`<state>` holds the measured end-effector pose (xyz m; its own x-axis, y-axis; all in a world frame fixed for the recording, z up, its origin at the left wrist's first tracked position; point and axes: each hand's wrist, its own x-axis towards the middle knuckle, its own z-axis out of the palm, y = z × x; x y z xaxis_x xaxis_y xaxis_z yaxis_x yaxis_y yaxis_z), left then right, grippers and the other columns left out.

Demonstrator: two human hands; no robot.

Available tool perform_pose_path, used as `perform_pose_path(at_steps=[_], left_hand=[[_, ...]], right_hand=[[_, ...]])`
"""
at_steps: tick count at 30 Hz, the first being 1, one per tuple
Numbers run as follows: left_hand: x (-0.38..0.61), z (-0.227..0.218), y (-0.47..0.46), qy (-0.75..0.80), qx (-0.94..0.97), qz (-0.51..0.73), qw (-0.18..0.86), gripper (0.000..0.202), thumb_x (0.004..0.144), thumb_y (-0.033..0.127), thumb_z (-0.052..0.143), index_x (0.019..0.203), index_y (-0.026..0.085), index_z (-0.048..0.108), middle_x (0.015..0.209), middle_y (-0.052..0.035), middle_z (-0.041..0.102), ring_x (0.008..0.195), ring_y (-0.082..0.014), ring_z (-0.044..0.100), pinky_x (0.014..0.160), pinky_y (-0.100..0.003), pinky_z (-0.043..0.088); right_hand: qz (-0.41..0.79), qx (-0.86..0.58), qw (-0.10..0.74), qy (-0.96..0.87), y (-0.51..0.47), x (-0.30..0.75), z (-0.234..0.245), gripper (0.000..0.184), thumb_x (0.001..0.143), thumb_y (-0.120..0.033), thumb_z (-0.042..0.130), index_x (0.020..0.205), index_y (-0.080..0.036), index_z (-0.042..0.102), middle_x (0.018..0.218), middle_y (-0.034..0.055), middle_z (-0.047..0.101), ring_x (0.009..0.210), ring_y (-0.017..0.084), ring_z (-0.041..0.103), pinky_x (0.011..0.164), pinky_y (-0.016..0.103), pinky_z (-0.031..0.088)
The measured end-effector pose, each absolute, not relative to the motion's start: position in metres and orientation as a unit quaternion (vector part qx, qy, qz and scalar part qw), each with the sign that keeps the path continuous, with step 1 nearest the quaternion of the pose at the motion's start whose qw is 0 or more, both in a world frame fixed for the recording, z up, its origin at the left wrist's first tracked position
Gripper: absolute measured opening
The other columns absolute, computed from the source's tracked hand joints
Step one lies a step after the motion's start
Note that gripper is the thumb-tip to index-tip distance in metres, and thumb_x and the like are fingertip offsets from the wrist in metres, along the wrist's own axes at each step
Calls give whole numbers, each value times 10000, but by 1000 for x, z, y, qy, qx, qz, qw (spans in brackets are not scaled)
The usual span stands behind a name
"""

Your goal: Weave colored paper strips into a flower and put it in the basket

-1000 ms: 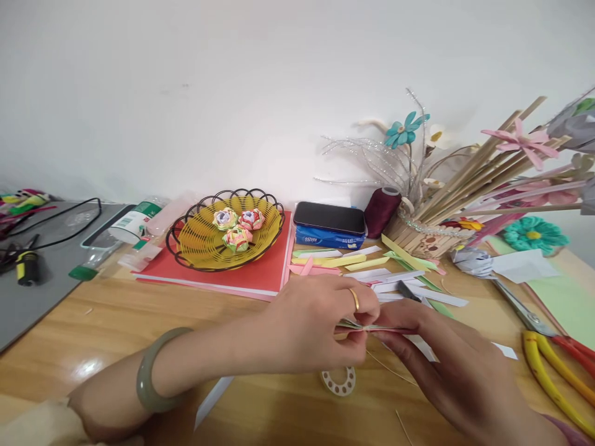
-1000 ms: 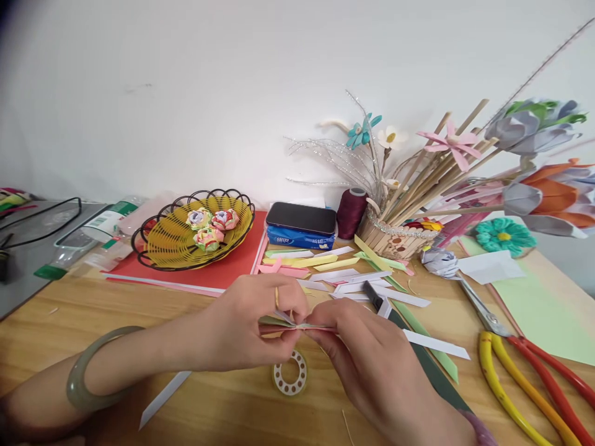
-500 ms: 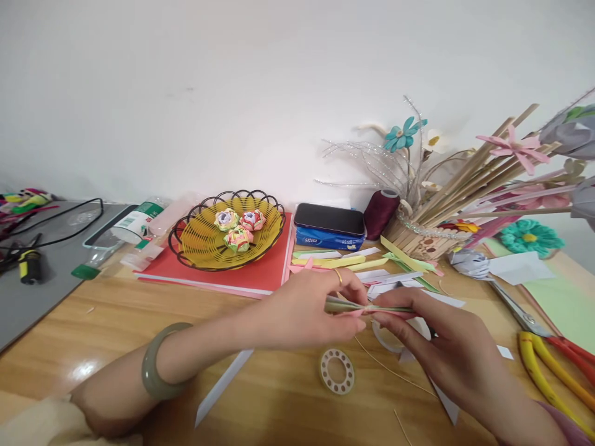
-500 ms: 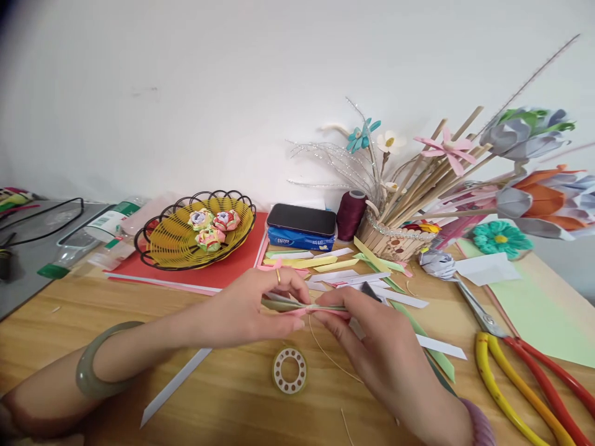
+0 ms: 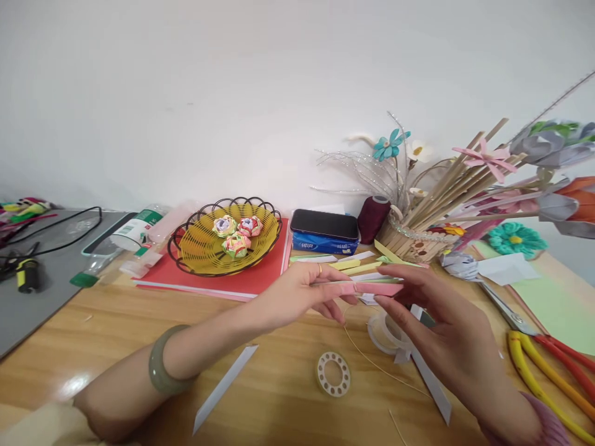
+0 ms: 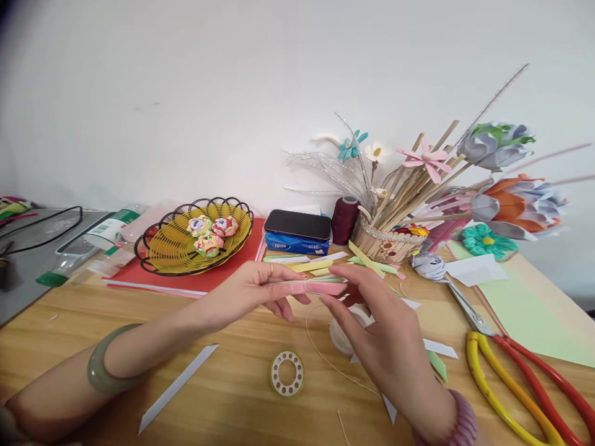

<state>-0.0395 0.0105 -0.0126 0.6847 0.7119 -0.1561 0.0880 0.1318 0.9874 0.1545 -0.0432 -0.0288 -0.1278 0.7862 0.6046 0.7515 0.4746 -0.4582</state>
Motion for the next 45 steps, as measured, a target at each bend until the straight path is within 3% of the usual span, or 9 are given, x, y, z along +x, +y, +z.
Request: perform_pose_path(at_steps=[5, 9, 17, 21, 25, 31, 36, 40, 45], left_hand=[[-43, -17, 13, 259, 534, 221, 774, 335, 798, 411, 570, 982, 137, 630, 974, -130, 685, 723, -135, 659, 672, -250, 481], [-40, -21, 12, 264, 526, 238, 773, 262, 727, 232, 676, 962, 136, 609, 756, -49, 704, 719, -112, 651, 699, -222, 449], [-29, -25, 4, 329, 525, 300, 725, 368, 658, 64, 665, 990, 144, 529, 811, -33, 648, 716, -104, 609, 641, -213, 441], [-32, -30, 3, 334, 595, 303, 666, 503, 732, 169, 626, 1203, 221, 457, 920, -38, 611, 716, -101, 585, 607, -211, 433], [-36, -30, 2, 313, 679, 280, 602, 550, 789, 188, 548, 1309, 291, 399, 911, -19, 619, 835, -125, 603, 741, -254, 468], [-35, -32, -2, 302, 824, 233, 419, 579, 761, 108, 436, 1319, 261, 414, 827, 2, 648, 667, -100, 585, 621, -222, 494], [-34, -35, -2, 304, 872, 213, 318, 620, 747, 121, 445, 1355, 201, 353, 845, -3, 668, 661, -105, 598, 678, -250, 515], [-35, -33, -2, 326, 891, 228, 217, 689, 749, 218, 510, 1390, 179, 257, 954, -52, 648, 869, -186, 601, 784, -368, 518], [-36, -35, 0, 270, 903, 332, 42, 445, 740, 216, 534, 1170, 102, 523, 1175, -154, 546, 1112, -253, 504, 875, -393, 495]], right_hand=[[-41, -473, 425, -770, -41, 155, -29, 178, 855, -148, 532, 1008, -220, 592, 1065, 82, 626, 972, 209, 613, 787, 368, 533], [-58, -470, 418, -775, -45, 152, -31, 252, 843, -98, 538, 1065, -214, 569, 1197, 113, 553, 1010, 216, 605, 772, 354, 542], [-38, -464, 331, -821, -53, 143, -36, 697, 811, -394, 594, 1377, -140, 275, 1427, 192, 322, 1302, 279, 333, 988, 468, 407], [-58, -481, 316, -816, -51, 142, -36, 578, 843, -275, 534, 1346, -86, 322, 1398, 211, 373, 1264, 257, 400, 965, 410, 436], [-101, -484, 329, -804, -46, 144, -36, 412, 824, -211, 523, 1206, -79, 443, 1198, 199, 552, 1101, 257, 538, 876, 392, 488], [-151, -470, 293, -819, -47, 145, -37, 152, 798, -223, 548, 932, -151, 540, 931, 114, 610, 821, 240, 603, 639, 357, 507], [-132, -432, 277, -848, -48, 145, -37, 75, 852, -184, 519, 904, -159, 566, 887, 87, 640, 810, 224, 594, 664, 349, 486], [-109, -432, 294, -846, -47, 147, -39, 78, 879, -172, 485, 883, -156, 561, 822, 68, 666, 736, 201, 603, 628, 325, 477], [-118, -425, 306, -844, -49, 146, -40, 83, 885, -168, 472, 865, -151, 551, 740, 57, 650, 661, 186, 589, 572, 300, 451]])
